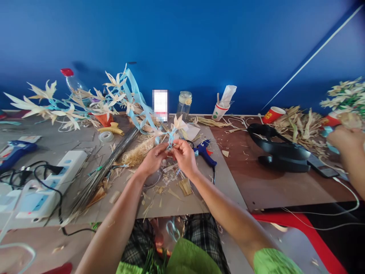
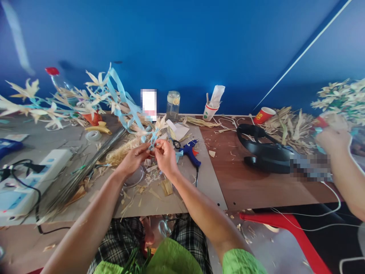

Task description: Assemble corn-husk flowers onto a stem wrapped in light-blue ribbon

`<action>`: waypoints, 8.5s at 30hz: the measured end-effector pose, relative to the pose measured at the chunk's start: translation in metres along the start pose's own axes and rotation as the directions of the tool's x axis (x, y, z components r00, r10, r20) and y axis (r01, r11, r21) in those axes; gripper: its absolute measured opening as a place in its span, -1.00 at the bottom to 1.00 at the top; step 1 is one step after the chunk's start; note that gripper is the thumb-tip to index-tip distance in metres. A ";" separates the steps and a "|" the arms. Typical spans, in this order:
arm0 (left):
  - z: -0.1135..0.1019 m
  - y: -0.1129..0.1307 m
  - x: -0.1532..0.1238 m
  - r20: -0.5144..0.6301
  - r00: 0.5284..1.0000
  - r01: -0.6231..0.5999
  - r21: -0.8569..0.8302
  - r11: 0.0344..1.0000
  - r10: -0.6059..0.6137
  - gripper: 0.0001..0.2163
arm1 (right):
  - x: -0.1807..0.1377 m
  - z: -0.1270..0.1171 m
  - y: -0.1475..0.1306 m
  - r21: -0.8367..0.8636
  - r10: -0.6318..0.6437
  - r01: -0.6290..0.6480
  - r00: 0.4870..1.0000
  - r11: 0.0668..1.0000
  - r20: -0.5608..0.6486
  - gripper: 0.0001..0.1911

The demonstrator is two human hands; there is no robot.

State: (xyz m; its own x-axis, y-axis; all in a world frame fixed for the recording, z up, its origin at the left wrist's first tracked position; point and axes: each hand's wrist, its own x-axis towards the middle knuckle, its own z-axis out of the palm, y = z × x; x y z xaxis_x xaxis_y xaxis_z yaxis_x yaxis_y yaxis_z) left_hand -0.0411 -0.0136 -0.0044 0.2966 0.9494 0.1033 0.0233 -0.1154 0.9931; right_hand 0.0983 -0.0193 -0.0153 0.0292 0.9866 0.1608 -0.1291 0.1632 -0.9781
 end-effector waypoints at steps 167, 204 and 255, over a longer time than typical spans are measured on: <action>-0.004 0.003 -0.001 -0.231 0.951 0.039 -0.569 0.821 -0.205 -0.69 | 0.020 -0.028 -0.008 0.383 0.157 -0.272 0.939 0.883 0.306 -0.76; -0.010 0.005 -0.007 0.207 0.977 0.138 -0.402 0.905 -0.057 -0.74 | 0.020 -0.021 0.000 0.383 0.255 -0.403 0.889 0.831 0.381 -0.68; 0.002 -0.010 -0.004 0.246 0.928 0.355 -0.367 0.860 -0.278 -0.78 | 0.027 -0.016 0.007 0.442 0.190 -0.446 0.838 0.779 0.511 -0.87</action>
State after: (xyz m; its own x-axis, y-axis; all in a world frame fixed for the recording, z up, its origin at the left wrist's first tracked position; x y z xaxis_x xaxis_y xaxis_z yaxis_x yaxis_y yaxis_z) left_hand -0.0406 -0.0164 -0.0145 0.5041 0.8415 -0.1942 -0.2253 0.3452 0.9111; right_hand 0.1141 0.0087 -0.0197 -0.5070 0.8618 0.0169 -0.5513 -0.3092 -0.7749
